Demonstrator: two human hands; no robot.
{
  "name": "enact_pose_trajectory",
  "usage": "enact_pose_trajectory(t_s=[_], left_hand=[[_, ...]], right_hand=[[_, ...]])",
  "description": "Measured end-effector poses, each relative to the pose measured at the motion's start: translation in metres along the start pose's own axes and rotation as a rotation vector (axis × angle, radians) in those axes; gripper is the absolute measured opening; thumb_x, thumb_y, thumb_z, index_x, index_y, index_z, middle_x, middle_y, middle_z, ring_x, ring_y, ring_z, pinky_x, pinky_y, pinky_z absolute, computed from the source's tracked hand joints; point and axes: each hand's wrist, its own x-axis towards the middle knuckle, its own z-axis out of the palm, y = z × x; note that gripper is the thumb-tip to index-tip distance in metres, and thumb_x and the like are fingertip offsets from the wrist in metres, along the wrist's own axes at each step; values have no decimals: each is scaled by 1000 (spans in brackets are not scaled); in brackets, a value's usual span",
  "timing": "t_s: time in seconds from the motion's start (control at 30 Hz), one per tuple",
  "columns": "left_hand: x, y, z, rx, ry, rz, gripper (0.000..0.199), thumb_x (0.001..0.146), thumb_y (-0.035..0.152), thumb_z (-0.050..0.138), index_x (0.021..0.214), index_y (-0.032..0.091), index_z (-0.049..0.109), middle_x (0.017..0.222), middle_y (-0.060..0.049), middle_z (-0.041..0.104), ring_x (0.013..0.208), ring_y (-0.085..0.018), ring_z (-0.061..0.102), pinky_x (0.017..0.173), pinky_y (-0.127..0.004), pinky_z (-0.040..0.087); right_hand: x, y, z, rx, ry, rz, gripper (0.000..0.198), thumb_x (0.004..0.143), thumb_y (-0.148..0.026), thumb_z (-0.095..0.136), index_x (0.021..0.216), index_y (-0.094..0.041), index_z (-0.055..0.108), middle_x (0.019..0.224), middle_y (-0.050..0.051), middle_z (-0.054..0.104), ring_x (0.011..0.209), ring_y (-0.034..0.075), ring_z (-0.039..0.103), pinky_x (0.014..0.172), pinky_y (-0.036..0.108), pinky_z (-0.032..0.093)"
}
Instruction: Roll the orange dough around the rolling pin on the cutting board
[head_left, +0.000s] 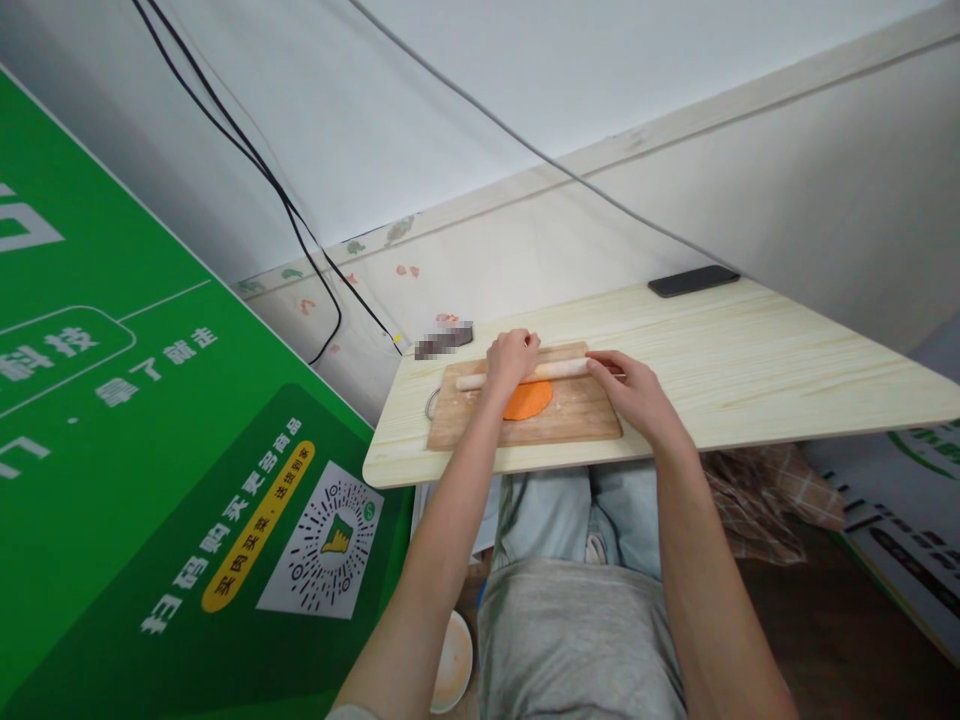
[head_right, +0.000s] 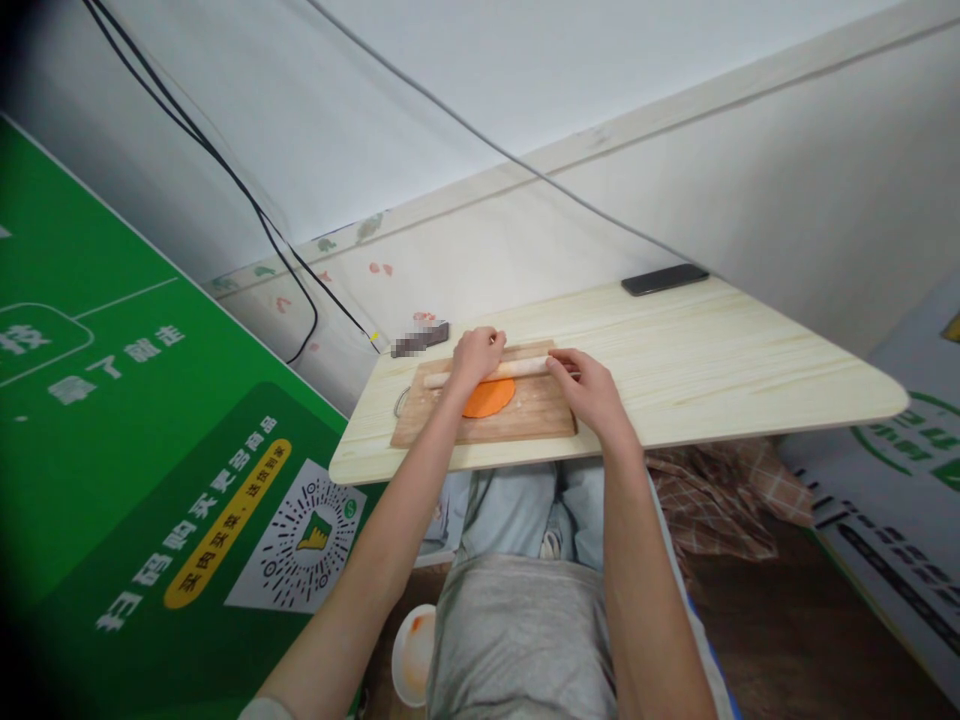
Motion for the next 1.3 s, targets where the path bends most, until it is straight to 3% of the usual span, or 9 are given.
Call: enact_pose_trajectory(t_s=[0.4, 0.83, 1.07, 1.3], left_hand=[[-19, 4, -7, 9, -17, -16, 43, 110, 44, 41, 111, 30, 81, 119, -10, 82, 114, -26, 73, 92, -33, 50], [-34, 6, -13, -34, -48, -6, 40, 109, 49, 44, 111, 30, 80, 119, -6, 83, 113, -25, 73, 87, -32, 48], [-52, 10, -15, 43, -13, 13, 49, 112, 47, 34, 112, 30, 80, 121, -8, 80, 115, -26, 70, 95, -36, 49], [-83, 14, -12, 103, 81, 21, 48, 112, 49, 36, 120, 29, 79, 130, -11, 73, 125, -30, 62, 110, -47, 44]], right_hand=[[-1, -1, 0, -27, 1, -1, 34, 94, -52, 64, 104, -23, 81, 113, 11, 83, 103, 31, 76, 102, 49, 59], [1, 0, 1, -22, 5, 3, 38, 93, -55, 64, 100, -22, 80, 108, 12, 83, 99, 30, 75, 96, 46, 60], [1, 2, 0, -14, -6, 7, 38, 93, -57, 63, 98, -22, 80, 107, 12, 83, 98, 31, 75, 96, 46, 59], [2, 2, 0, -20, -4, 3, 37, 94, -55, 64, 97, -22, 81, 106, 12, 83, 97, 30, 75, 94, 44, 60]])
